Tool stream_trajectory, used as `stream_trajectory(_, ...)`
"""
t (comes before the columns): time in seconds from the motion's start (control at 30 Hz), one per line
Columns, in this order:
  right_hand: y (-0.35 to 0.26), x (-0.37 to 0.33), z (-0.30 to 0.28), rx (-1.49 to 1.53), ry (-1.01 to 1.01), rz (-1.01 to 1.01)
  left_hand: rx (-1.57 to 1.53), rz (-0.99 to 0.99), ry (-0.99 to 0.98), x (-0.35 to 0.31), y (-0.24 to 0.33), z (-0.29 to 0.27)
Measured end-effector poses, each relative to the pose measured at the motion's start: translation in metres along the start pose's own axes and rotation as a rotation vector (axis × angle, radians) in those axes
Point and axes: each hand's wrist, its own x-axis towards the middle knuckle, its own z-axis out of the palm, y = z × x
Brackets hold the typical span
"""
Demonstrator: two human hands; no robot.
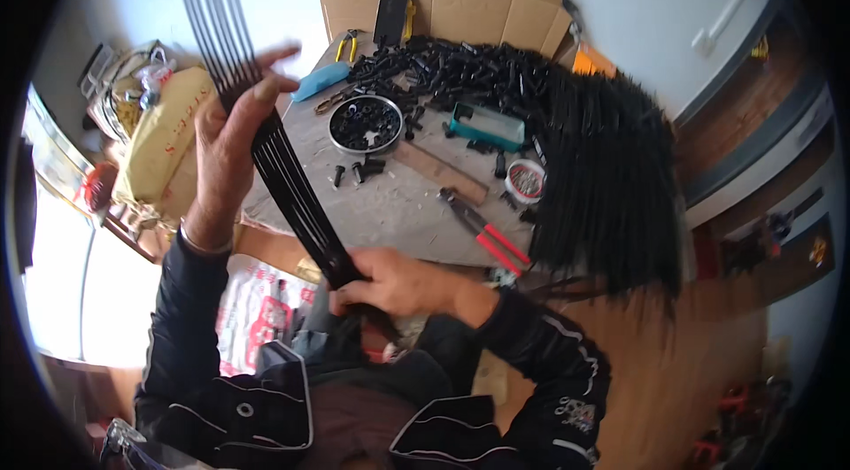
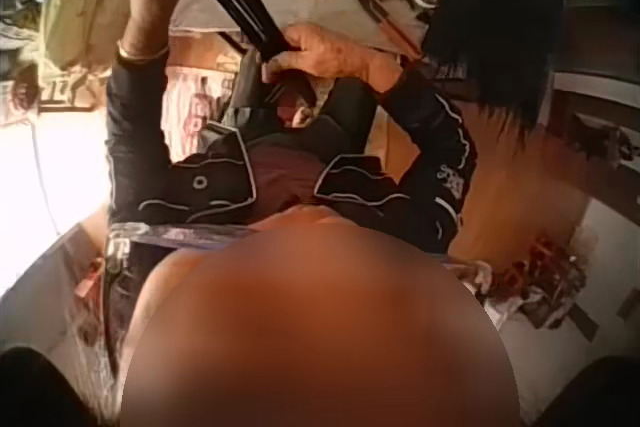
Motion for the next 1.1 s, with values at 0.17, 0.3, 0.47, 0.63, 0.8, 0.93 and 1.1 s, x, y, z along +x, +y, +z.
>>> stream_trajectory(0.17,0.065,-0.017,-0.037,0.027,-0.161,0.256,0.438,-0.864,-0.745,-0.086,-0.055,-0.042)
stream_trajectory(0.3,0.110,-0.015,-0.035,0.028,-0.414,0.512,0.639,0.345,-0.710,-0.135,-0.011,0.022)
stream_trajectory(0.47,0.093,-0.002,0.004,-0.622,-0.632,0.488,-0.128,-0.943,-1.517,-0.194,-0.084,0.054)
stream_trajectory(0.63,0.074,-0.024,0.016,-0.803,-0.277,0.266,-0.471,-1.260,-1.471,-0.235,-0.107,0.055)
stream_trajectory(0.8,0.037,-0.061,0.040,-0.167,0.025,0.054,-0.340,-0.395,-1.280,-0.153,-0.127,0.078)
stream_trajectory(0.93,0.103,-0.049,0.049,-0.458,0.109,0.326,-0.608,-0.780,-1.069,-0.093,-0.064,0.103)
stream_trajectory(1.1,0.247,-0.029,0.042,-0.177,0.458,0.126,-0.671,-0.682,-0.665,-0.165,-0.081,0.125)
